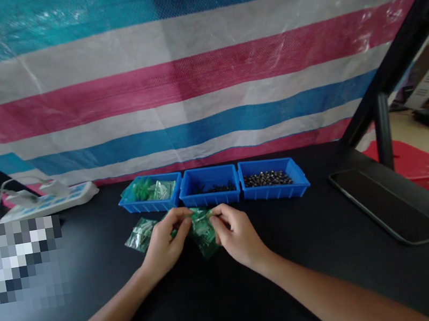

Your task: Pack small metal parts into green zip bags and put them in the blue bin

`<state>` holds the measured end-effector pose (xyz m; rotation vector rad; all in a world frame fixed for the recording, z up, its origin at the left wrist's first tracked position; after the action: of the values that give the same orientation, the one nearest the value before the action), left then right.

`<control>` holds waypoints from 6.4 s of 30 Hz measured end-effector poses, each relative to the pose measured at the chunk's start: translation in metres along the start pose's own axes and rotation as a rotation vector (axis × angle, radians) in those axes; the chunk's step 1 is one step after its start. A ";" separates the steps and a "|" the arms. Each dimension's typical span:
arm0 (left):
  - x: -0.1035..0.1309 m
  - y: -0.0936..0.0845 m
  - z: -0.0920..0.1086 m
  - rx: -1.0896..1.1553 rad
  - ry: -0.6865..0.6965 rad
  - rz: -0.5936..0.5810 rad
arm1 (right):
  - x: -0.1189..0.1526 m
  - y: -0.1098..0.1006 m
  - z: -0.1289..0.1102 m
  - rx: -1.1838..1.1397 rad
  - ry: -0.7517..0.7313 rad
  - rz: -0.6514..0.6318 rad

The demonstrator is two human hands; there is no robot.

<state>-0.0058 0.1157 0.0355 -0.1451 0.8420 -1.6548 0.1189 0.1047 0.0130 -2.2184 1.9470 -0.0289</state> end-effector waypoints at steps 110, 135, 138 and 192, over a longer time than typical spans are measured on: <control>-0.001 0.030 0.016 -0.116 0.113 -0.257 | 0.008 0.001 -0.013 0.236 -0.149 0.021; -0.001 0.030 0.015 -0.103 0.130 -0.241 | 0.007 0.007 -0.002 0.119 -0.091 -0.047; -0.001 0.030 0.015 -0.091 0.131 -0.244 | 0.007 0.008 -0.004 0.129 -0.103 -0.060; -0.024 -0.155 -0.072 -0.670 -0.258 0.445 | 0.013 0.022 -0.014 0.403 -0.163 -0.140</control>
<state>-0.1614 0.1728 0.0825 -0.5783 1.1074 -0.8736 0.0974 0.0879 0.0218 -2.0131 1.5386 -0.2310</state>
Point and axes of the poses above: each hand's wrist, its own x-axis away from the middle knuckle, its own y-axis out of the palm, z = x × y, the point moved 10 cm from there along -x, towards the middle knuckle, and after that the axes turned 1 degree about y, right-handed, at the moved point
